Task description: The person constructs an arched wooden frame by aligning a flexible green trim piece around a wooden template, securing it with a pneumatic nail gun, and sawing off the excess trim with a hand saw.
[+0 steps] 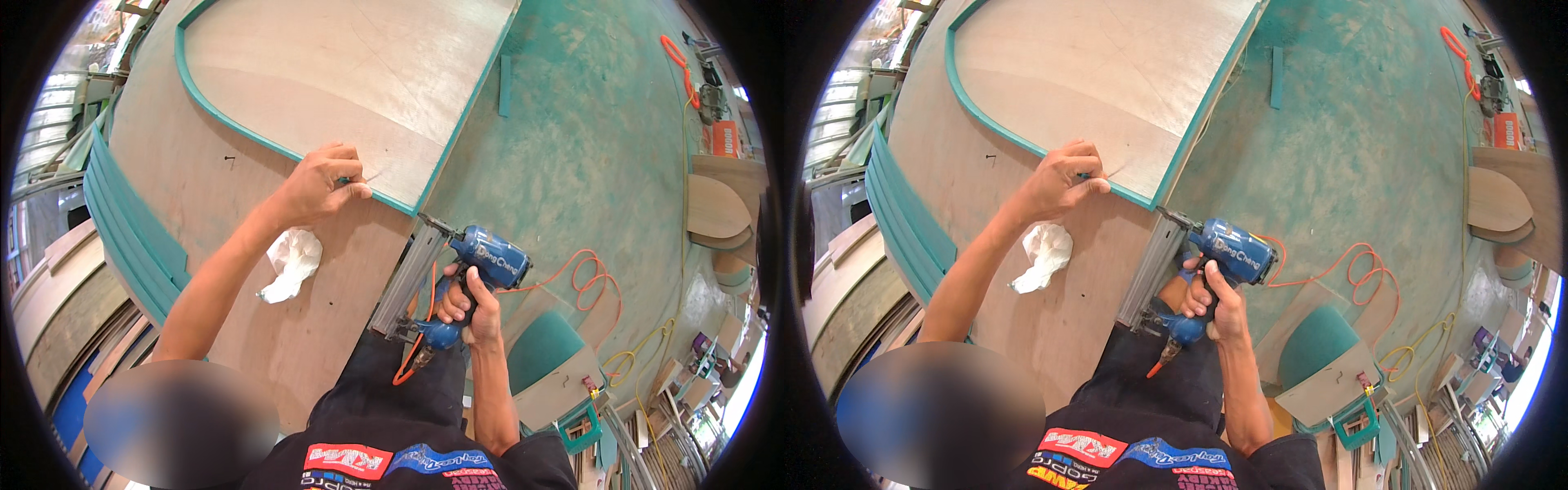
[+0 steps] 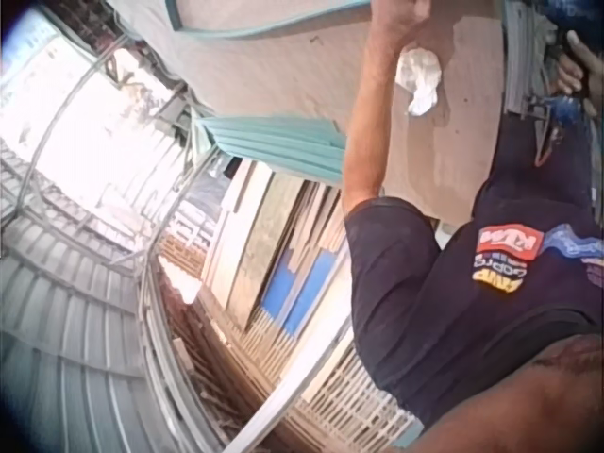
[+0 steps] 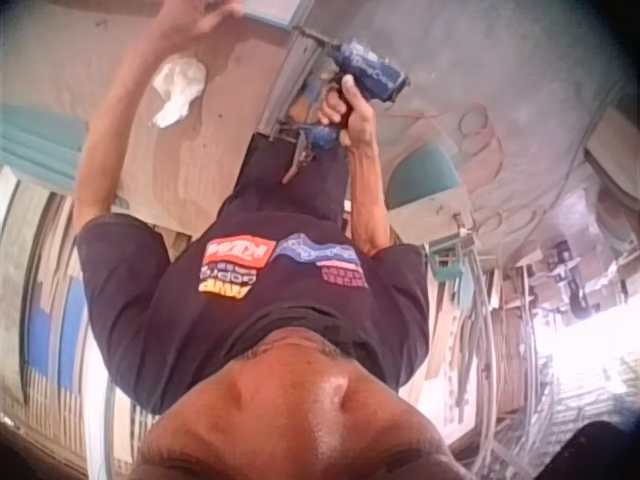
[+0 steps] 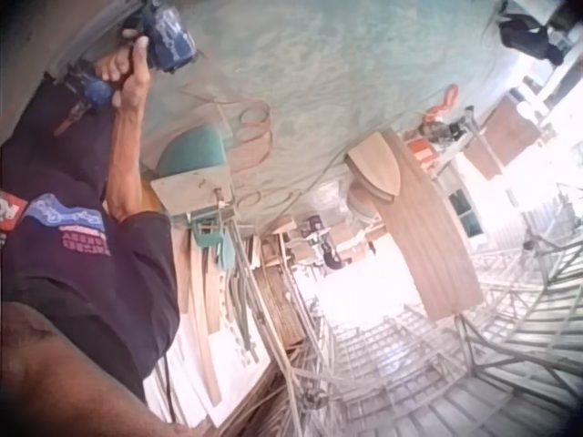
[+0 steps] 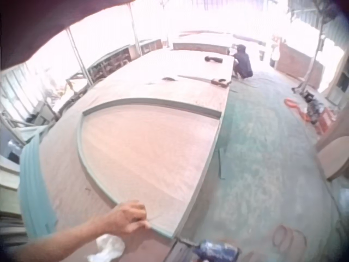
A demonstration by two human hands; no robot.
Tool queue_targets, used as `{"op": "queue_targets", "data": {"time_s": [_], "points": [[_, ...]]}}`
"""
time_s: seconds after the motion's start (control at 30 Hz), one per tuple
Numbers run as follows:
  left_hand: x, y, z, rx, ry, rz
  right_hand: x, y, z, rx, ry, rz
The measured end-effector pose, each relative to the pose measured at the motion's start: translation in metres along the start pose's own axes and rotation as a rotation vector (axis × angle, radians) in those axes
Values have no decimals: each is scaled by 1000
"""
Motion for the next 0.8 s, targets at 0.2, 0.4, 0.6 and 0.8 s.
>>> {"op": "queue_targets", "data": {"time_s": [0.2,0.4,0.6,0.8], "points": [[-1,7,1,-68,-5,35,39,7,10,54,-69,26],[-3,7,1,-102,15,75,94,31,12,51,-138,205],[-2,8,-1,-96,20,86,114,36,15,61,-213,248],[-1,4,5,-190,-54,93,102,32,15,27,-201,307]]}}
Point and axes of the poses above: each hand's wrist, its own y-axis away from the middle knuckle, its own x-axis out of the back of the hand, z = x × y, the point moved 6 cm from there along -y, towards the middle knuckle, and after that the axes turned 15 degrees about -x, right-handed, at the moved point
